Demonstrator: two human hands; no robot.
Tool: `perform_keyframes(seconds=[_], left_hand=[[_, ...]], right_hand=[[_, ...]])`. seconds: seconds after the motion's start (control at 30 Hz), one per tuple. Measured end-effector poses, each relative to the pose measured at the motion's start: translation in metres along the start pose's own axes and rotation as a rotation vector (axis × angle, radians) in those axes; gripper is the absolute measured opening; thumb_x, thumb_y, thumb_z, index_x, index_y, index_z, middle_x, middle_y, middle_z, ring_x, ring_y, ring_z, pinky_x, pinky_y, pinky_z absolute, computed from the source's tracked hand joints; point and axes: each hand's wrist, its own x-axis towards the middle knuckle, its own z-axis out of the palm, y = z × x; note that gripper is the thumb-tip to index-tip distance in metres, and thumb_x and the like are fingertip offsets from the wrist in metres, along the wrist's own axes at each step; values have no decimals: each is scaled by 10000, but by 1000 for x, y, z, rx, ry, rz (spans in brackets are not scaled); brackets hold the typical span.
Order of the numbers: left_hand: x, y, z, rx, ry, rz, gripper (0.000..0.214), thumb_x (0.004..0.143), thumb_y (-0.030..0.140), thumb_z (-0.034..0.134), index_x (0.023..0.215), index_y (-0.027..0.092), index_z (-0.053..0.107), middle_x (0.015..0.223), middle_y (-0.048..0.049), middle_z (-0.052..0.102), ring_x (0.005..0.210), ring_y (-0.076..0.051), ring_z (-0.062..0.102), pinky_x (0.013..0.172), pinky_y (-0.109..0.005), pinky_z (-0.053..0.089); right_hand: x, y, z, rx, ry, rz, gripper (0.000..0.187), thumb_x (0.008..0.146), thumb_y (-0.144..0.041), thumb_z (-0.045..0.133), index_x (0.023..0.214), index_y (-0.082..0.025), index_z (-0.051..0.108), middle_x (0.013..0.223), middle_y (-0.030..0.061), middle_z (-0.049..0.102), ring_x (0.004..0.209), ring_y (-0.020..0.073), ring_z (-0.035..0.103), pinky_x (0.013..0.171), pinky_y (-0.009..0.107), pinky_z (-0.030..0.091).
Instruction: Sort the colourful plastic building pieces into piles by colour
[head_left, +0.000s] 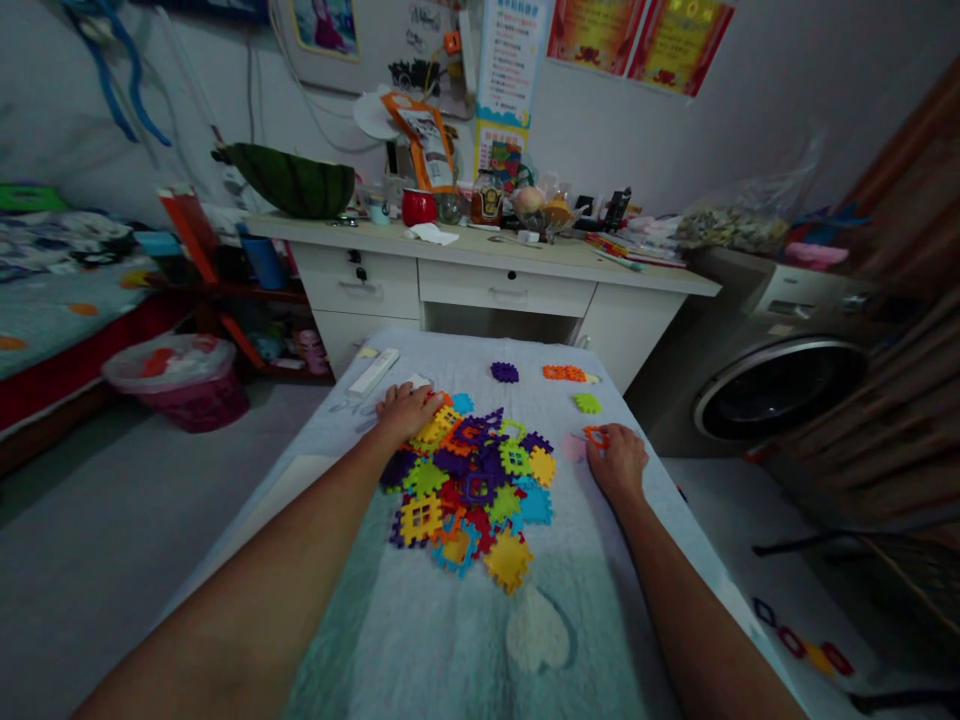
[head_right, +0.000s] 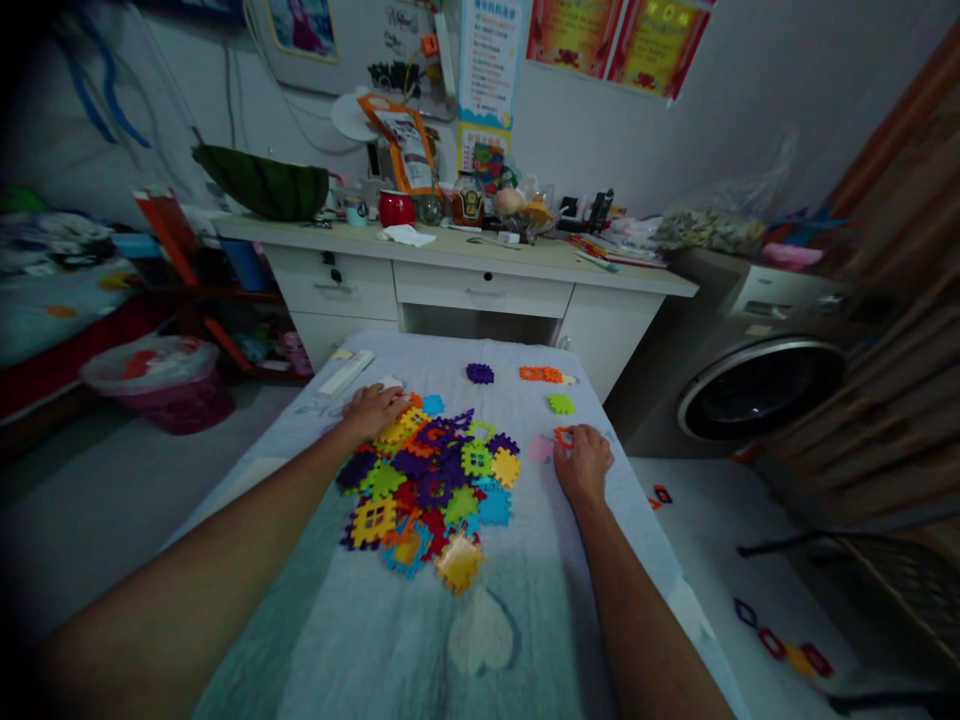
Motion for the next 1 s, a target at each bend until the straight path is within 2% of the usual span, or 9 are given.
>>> perform_keyframes(seconds=[0.13,0.27,0.37,0.43,0.57,0.67,0.8,0.9,1.0], left_hand=[[6,5,1,-20,-64,15,584,843,656,355,1288,342,566,1439,-108,474,1323,-419,366,994,-668,302],[8,6,-1,-47,-97,90,506,815,603,451,1184,309,635,1384,-88,538,1303,-370,415,1009,-555,350],[7,7,-5,-80,-111,164,428,786,537,522,1091,277,675,1248,-69,639,1214,-309,518,974,-431,416],[4,7,-6,-103,-112,207,425,759,497,568,1097,261,670,1211,-65,661,1173,-284,559,955,-380,439],[-5,6,-3,-152,-74,258,610,767,437,572,1324,193,523,1360,-107,566,1243,-254,532,1011,-335,418],[-15,5,-1,-174,-21,253,738,772,428,569,1430,151,382,1444,-144,469,1330,-265,447,1061,-355,381],[-39,6,-7,-125,15,151,709,786,473,545,1422,197,397,1442,-129,456,1350,-303,404,1088,-413,338],[-64,8,-13,-50,27,74,682,824,541,478,1422,223,399,1458,-140,420,1359,-339,369,1089,-470,311],[-90,7,-13,-18,13,73,745,805,630,471,1437,246,381,1499,-152,356,1384,-379,314,1090,-523,282]], right_hand=[[-2,-4,-2,65,32,-55,313,830,-310,552,1099,-170,629,1218,135,584,1099,317,484,899,455,371],[-1,-19,-5,212,-2,-193,237,827,-259,537,1019,-169,644,1129,119,630,1079,290,514,938,438,375],[7,-43,-7,332,-59,-294,208,823,-253,545,985,-168,643,1055,107,659,1029,262,553,942,408,400],[16,-64,-9,383,-118,-339,208,825,-265,551,987,-172,644,1044,98,672,1006,250,577,934,396,419],[36,-113,-9,410,-310,-450,218,833,-268,569,1008,-169,654,1054,86,693,986,223,616,915,357,445],[48,-149,1,365,-431,-529,243,836,-232,571,1052,-160,656,1096,80,697,1008,211,623,919,325,446],[57,-187,21,240,-553,-529,315,823,-188,564,1128,-172,643,1193,76,671,1084,214,606,958,314,428],[60,-207,34,173,-590,-500,405,804,-197,586,1209,-202,604,1262,73,634,1138,229,580,970,327,423],[60,-220,41,154,-593,-478,507,756,-200,640,1258,-202,570,1256,101,625,1132,259,578,951,360,435]])
